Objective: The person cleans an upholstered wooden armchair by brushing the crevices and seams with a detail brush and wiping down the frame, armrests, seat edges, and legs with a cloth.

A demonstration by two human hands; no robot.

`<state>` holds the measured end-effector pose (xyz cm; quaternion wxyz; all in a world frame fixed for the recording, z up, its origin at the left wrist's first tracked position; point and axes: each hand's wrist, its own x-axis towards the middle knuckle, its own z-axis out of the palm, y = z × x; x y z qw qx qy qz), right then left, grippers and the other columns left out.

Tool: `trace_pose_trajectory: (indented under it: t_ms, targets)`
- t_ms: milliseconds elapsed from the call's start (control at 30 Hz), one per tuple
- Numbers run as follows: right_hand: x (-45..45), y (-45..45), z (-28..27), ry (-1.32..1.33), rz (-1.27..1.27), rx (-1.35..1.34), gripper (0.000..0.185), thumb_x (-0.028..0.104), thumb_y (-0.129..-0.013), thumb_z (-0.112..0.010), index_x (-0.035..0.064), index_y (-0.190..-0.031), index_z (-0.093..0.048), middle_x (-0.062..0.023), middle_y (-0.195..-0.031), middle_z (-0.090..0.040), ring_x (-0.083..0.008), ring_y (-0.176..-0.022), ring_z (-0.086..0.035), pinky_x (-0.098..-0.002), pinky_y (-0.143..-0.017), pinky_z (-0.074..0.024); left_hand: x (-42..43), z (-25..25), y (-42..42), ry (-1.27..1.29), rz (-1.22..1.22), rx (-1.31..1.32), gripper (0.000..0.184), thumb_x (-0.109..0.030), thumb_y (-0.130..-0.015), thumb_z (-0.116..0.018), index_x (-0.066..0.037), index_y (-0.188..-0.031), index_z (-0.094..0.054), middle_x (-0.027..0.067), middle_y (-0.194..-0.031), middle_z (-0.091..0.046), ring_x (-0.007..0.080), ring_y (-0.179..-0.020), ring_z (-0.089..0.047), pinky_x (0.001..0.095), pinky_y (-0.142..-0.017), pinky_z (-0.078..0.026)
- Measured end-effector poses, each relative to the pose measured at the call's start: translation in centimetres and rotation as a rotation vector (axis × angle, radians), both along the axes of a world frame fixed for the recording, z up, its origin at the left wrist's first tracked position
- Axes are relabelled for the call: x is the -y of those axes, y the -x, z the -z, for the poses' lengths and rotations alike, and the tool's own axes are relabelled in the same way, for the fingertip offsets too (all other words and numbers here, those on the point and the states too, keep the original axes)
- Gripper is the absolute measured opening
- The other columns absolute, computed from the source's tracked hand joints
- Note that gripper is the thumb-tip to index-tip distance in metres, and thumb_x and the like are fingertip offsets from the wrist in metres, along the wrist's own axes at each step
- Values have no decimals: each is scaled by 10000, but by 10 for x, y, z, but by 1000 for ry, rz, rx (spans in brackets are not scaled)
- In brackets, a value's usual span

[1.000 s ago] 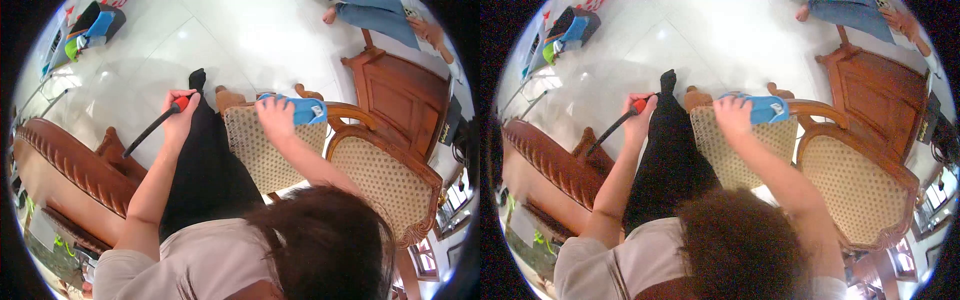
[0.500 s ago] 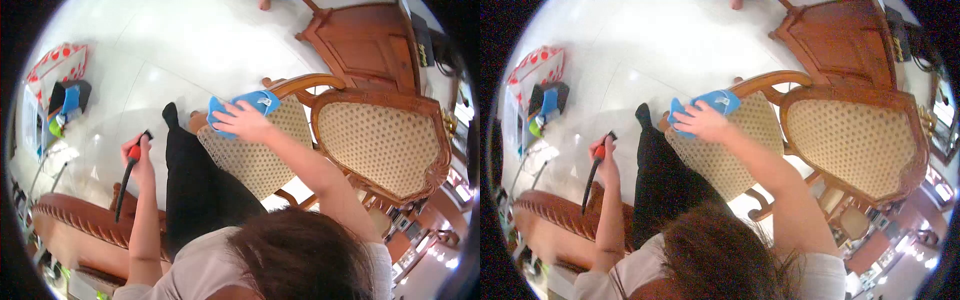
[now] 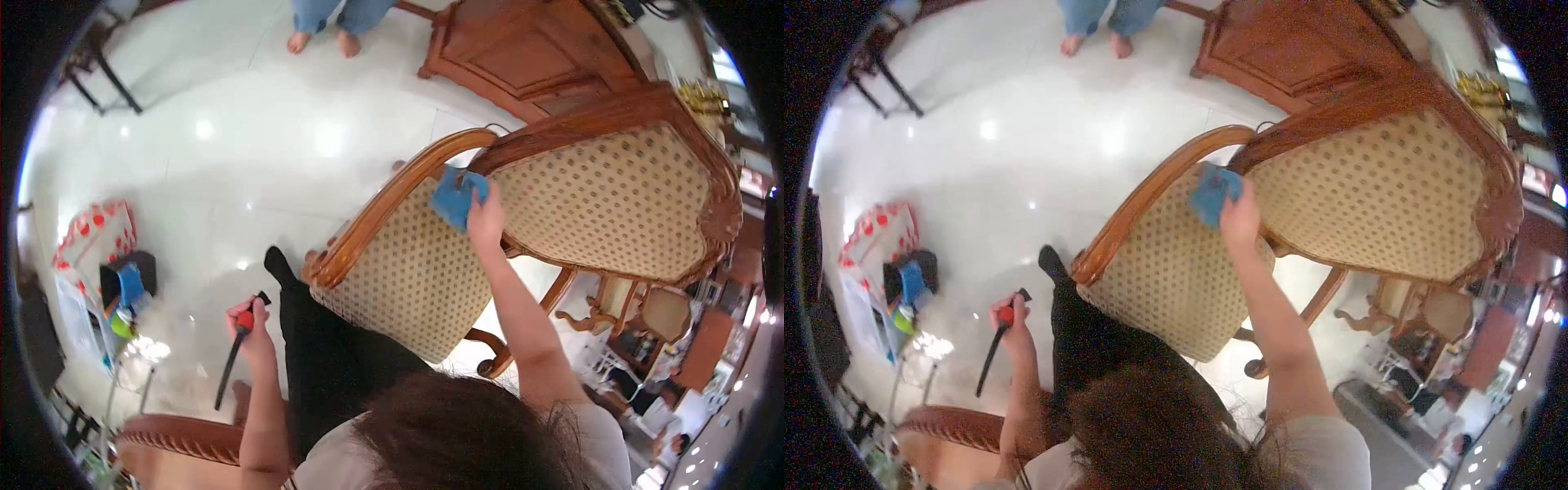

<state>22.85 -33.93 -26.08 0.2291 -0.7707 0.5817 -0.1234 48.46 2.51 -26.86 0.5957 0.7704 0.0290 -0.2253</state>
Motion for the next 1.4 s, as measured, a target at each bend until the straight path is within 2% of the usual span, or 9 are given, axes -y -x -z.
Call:
trace_pose_trajectory:
  t_ms: [167, 233, 300, 367, 500, 833, 933, 1067, 1400]
  targets:
    - [13, 11, -105, 426, 687, 679, 363, 184, -975, -546, -28, -1262, -478, -137, -1282, -526, -241, -1165, -515, -368, -969, -420, 50, -11, -24, 27, 220, 62, 200, -83, -880, -689, -41, -976, -520, 129, -1027, -629, 151, -807, -601, 265, -672, -522]
    - [49, 0, -168, 777, 480, 979, 359, 194, -990, -527, -24, -1269, -464, -139, -1264, -520, -225, -1150, -521, -352, -939, -451, 76, -14, -35, 56, 300, 71, 200, -77, -884, -681, -44, -990, -515, 127, -1034, -627, 146, -810, -596, 263, -681, -517]
    - [91, 14, -195, 693, 262, 773, 393, 202, -977, -532, -31, -1286, -461, -187, -1310, -499, -270, -1218, -489, -433, -1004, -410, 107, -28, -44, 53, 366, 26, 205, -82, -883, -683, -51, -983, -508, 135, -1049, -625, 149, -808, -594, 264, -700, -512]
    - [126, -18, -216, 1096, 332, -477, 456, 240, -956, -534, -25, -1318, -454, -243, -1373, -442, -394, -1287, -403, -543, -1061, -317, 135, -39, -54, 62, 451, 0, 216, -86, -879, -691, -59, -977, -501, 140, -1048, -628, 157, -815, -599, 263, -700, -516]
    - [144, -18, -143, 1210, 369, -332, 461, 281, -941, -532, 16, -1317, -497, -251, -1402, -401, -537, -1266, -327, -625, -1047, -265, 183, -51, -77, 90, 546, -1, 194, -62, -867, -693, -51, -952, -519, 133, -1027, -635, 162, -858, -614, 268, -696, -531]
    - [44, 20, 56, 556, -174, -532, 425, 207, -890, -516, 233, -1313, -552, 83, -1318, -518, -121, -1225, -492, -392, -987, -466, 257, -61, -119, 93, 1013, 176, 111, 14, -847, -683, -23, -877, -583, 163, -1060, -623, 197, -944, -615, 315, -879, -503]
    - [32, 17, 82, 61, -42, -162, 458, 187, -883, -511, 253, -1336, -533, 90, -1363, -490, -106, -1247, -473, -366, -1032, -426, 275, -67, -100, 67, 1128, 224, 126, 0, -844, -685, -28, -907, -579, 158, -1063, -623, 201, -963, -610, 327, -890, -502]
    - [-14, 67, 118, 302, -301, -504, 432, 135, -874, -494, 238, -1285, -582, 57, -1379, -497, -129, -1262, -464, -353, -975, -431, 294, -72, -57, 184, 1276, 5, 167, -13, -855, -656, -32, -997, -569, 168, -1130, -594, 205, -993, -601, 336, -897, -500]
    - [-261, 97, 104, 184, 1452, 1255, 503, -139, -711, -400, 11, -1139, -619, -147, -1215, -598, -215, -1099, -587, -334, -881, -488, 338, 8, 105, 325, 1853, 957, 257, -54, -767, -763, -105, -996, -660, 125, -1152, -583, 253, -1026, -611, 322, -816, -519]
